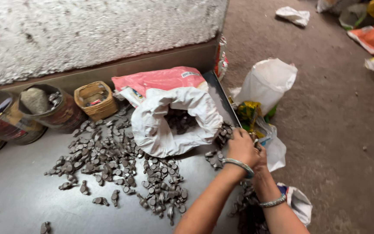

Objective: The person sits at a metal table and sorts small cast metal pieces, picking them up one at a time by hand, turning them over, and placing them into a white cloth-lined bag on the table. They occasionally gather scattered pieces from the table surface and continue sorting them into the bag.

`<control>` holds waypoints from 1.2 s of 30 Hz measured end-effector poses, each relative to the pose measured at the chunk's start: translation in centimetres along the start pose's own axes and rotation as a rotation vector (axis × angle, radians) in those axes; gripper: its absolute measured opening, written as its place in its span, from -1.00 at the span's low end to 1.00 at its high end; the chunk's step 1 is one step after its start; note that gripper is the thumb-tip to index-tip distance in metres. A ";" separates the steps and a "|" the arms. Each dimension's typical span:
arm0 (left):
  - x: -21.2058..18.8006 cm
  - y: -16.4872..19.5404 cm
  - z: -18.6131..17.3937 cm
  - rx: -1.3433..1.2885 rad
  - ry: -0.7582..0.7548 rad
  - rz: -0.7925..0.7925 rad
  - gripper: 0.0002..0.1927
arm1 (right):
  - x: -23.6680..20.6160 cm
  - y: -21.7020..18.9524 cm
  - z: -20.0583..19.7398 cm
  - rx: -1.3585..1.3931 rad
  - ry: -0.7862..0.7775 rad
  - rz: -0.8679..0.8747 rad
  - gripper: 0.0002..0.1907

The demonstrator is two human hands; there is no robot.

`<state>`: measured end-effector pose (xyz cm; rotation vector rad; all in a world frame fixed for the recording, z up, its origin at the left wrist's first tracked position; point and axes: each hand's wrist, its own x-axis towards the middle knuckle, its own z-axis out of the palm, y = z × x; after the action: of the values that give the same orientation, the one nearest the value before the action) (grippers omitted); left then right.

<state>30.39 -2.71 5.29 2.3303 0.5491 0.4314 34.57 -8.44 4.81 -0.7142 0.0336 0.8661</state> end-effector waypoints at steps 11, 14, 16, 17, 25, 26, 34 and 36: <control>0.8 -6.8 -7.3 -0.193 -0.132 -0.109 -0.61 | -0.9 1.8 1.5 0.427 -0.130 0.134 -0.54; 0.7 -7.5 -7.5 -0.192 -0.071 -0.087 -0.60 | -1.1 1.1 0.9 0.538 -0.185 0.191 -0.52; 0.3 -7.3 -7.4 -0.182 -0.009 -0.071 -0.61 | -1.2 0.9 0.2 0.576 -0.208 0.201 -0.53; 0.1 -7.0 -7.2 -0.177 0.029 -0.071 -0.62 | -1.3 0.7 -0.4 0.604 -0.252 0.195 -0.53; -2.1 -1.9 -3.7 -0.328 -0.124 0.194 -0.75 | -6.5 -3.8 -7.3 0.702 -0.203 -0.067 -0.57; -1.9 -1.6 -2.8 -0.212 -0.117 0.325 -0.75 | -7.4 -4.6 -8.4 0.682 -0.188 -0.128 -0.55; 2.3 -4.7 2.4 0.315 -0.351 0.640 -0.65 | -16.2 -7.9 -20.2 0.599 0.115 -0.498 -0.54; 3.3 -5.4 2.7 0.350 -0.521 0.637 -0.66 | -18.2 -7.8 -23.0 0.609 0.073 -0.513 -0.53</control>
<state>32.93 1.06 0.16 2.7832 -0.4140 -0.0142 33.84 -37.76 -3.01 -0.1601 0.1649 0.3017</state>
